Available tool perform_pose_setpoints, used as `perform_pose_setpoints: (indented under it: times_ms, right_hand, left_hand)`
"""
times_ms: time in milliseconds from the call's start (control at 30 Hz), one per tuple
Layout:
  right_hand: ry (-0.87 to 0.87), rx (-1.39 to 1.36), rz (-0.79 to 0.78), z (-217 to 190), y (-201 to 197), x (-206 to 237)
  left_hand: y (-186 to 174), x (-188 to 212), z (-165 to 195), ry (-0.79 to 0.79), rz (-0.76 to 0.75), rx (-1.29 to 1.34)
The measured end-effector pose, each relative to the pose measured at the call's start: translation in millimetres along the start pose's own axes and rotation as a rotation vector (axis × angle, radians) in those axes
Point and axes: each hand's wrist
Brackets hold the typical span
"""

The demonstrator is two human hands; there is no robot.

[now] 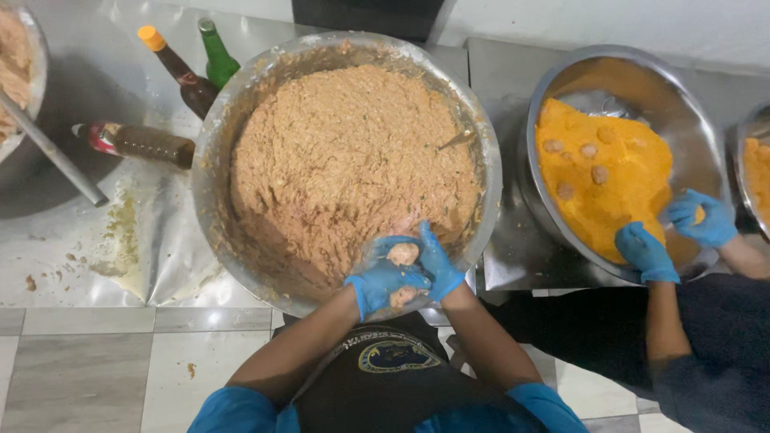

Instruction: The person scoops a minced meat mixture from a large metal basin by hand, rolls and shapes it into balls between both gloved hands, and places the formed balls into a basin of orange batter, where a second worker coats them and moves them to a tray of finished balls.

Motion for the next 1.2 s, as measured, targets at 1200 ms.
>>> perform_pose_setpoints:
  times_ms: [1200]
  right_hand:
    - [-0.733,-0.565,1.135,-364,-345,133]
  left_hand:
    - [-67,1,15,0.070,0.149,0.810]
Point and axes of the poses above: each hand's wrist, its own x-axis away from the middle knuckle, its own y-axis out of the palm, z = x × y, and after that the axes turned 8 degrees about x, right-handed
